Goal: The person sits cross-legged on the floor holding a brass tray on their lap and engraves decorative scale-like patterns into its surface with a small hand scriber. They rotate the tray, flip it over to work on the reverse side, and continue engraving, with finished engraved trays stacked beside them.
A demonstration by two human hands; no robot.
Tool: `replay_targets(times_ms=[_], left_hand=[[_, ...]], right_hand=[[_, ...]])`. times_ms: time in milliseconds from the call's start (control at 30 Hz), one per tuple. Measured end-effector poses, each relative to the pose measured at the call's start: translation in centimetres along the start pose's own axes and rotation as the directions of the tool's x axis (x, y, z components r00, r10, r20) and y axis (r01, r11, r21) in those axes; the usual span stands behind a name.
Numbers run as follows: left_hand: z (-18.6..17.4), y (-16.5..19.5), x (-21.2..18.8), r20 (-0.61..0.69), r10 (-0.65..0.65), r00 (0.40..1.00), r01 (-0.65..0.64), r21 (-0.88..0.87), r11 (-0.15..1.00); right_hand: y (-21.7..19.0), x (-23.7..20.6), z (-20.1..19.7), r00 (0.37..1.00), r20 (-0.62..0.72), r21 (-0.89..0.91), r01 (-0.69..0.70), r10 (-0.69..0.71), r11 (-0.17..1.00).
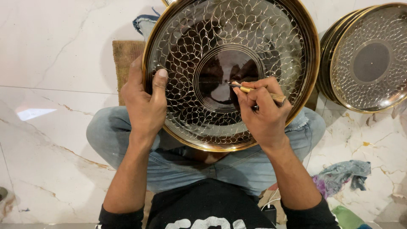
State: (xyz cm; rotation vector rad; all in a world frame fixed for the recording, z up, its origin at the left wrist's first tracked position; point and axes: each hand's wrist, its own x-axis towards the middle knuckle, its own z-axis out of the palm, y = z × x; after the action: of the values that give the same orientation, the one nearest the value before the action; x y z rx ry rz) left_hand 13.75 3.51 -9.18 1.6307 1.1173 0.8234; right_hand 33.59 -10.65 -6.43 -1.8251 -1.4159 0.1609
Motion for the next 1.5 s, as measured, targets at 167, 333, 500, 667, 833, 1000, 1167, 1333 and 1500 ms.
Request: replay_targets(times_ms=[167, 333, 500, 667, 833, 1000, 1167, 1333, 1500], left_hand=[[0.2, -0.3, -0.4, -0.012, -0.001, 1.0, 0.001, 0.011, 1.0], [0.8, -0.4, -0.6, -0.015, -0.016, 1.0, 0.016, -0.011, 1.0], [0.9, -0.3, -0.7, 0.006, -0.037, 0.999, 0.037, 0.012, 0.999], [1.2, -0.3, -1.0, 0.004, -0.042, 0.999, 0.042, 0.017, 0.999], [1.4, -0.4, -1.2, 0.002, -0.064, 0.998, 0.064, -0.004, 0.998], [1.5, -0.4, -1.5, -0.006, -0.059, 0.998, 0.059, -0.001, 0.998], [1.5, -0.4, -1.9, -0.011, -0.005, 1.0, 0.005, -0.006, 1.0], [1.5, -0.2, -2.1, -0.009, -0.018, 1.0, 0.018, 0.02, 1.0], [1.6, 0.0, -2.0, 0.0, -0.039, 0.999, 0.039, -0.013, 0.999]], right_hand=[[0.1, -0.6, 0.1, 1.0, 0.009, 0.005, -0.007, 0.006, 1.0], [0.6, -1.0, -0.1, 1.0, 0.005, 0.003, -0.008, 0.008, 1.0], [0.7, -1.3, -0.2, 1.0, 0.021, 0.019, -0.001, 0.001, 1.0], [0.5, -1.9, -0.5, 1.0, 0.018, -0.002, -0.007, 0.007, 1.0], [0.4, -2.7, -0.7, 0.999, 0.033, 0.027, -0.037, 0.036, 0.999], [0.0, -3.4, -1.0, 0.996, 0.055, 0.031, -0.067, 0.066, 0.997], [-0.4, -4.3, -1.4, 0.996, 0.064, 0.017, -0.07, 0.068, 0.997], [-0.4, -5.1, -1.5, 0.992, 0.08, 0.043, -0.096, 0.093, 0.994], [-0.4, -5.4, -1.7, 0.989, 0.109, 0.052, -0.101, 0.095, 0.994]])
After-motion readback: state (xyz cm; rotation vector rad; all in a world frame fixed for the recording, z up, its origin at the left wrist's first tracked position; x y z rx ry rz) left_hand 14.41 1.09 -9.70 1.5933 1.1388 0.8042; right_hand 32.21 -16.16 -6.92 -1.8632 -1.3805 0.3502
